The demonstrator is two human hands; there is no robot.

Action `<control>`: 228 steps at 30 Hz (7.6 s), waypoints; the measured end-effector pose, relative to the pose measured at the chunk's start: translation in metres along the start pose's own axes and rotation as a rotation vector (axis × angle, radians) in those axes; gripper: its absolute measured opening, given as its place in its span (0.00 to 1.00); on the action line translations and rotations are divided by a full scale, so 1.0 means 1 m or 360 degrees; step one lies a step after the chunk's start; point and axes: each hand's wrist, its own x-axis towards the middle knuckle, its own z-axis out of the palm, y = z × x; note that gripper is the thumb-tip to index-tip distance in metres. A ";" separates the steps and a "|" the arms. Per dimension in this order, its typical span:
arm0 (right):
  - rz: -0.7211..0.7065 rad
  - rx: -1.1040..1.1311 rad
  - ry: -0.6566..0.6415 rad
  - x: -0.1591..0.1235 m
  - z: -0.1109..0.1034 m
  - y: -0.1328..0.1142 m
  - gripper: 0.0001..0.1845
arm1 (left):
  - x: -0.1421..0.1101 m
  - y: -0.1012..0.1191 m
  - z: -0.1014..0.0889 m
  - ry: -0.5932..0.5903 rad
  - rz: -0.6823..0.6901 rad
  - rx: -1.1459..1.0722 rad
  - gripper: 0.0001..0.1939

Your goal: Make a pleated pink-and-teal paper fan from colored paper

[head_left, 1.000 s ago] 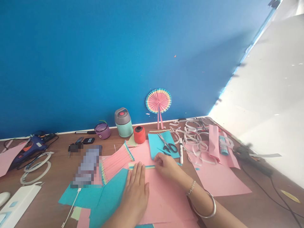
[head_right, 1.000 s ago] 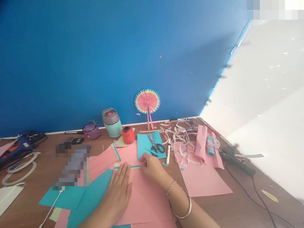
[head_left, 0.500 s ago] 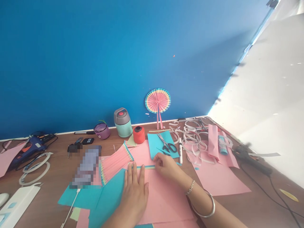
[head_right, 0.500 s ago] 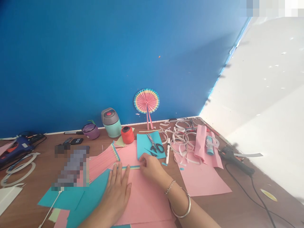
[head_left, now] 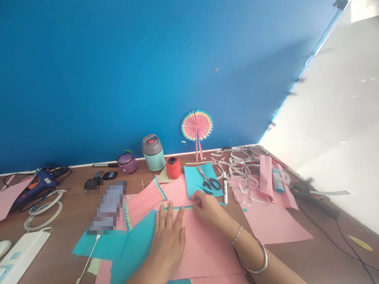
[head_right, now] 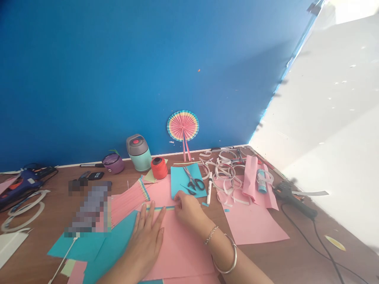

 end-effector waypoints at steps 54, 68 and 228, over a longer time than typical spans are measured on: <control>-0.0177 -0.0022 -0.0037 -0.007 -0.022 0.007 0.03 | -0.001 -0.018 0.003 0.0412 0.0698 0.0102 0.29; -0.0011 -0.0900 0.0267 0.088 -0.079 -0.005 0.13 | 0.001 -0.020 0.014 0.0296 0.0792 0.0038 0.28; -0.0015 -0.0265 0.0126 -0.017 0.002 -0.010 0.19 | 0.005 0.005 0.002 0.0616 0.0584 0.0226 0.19</control>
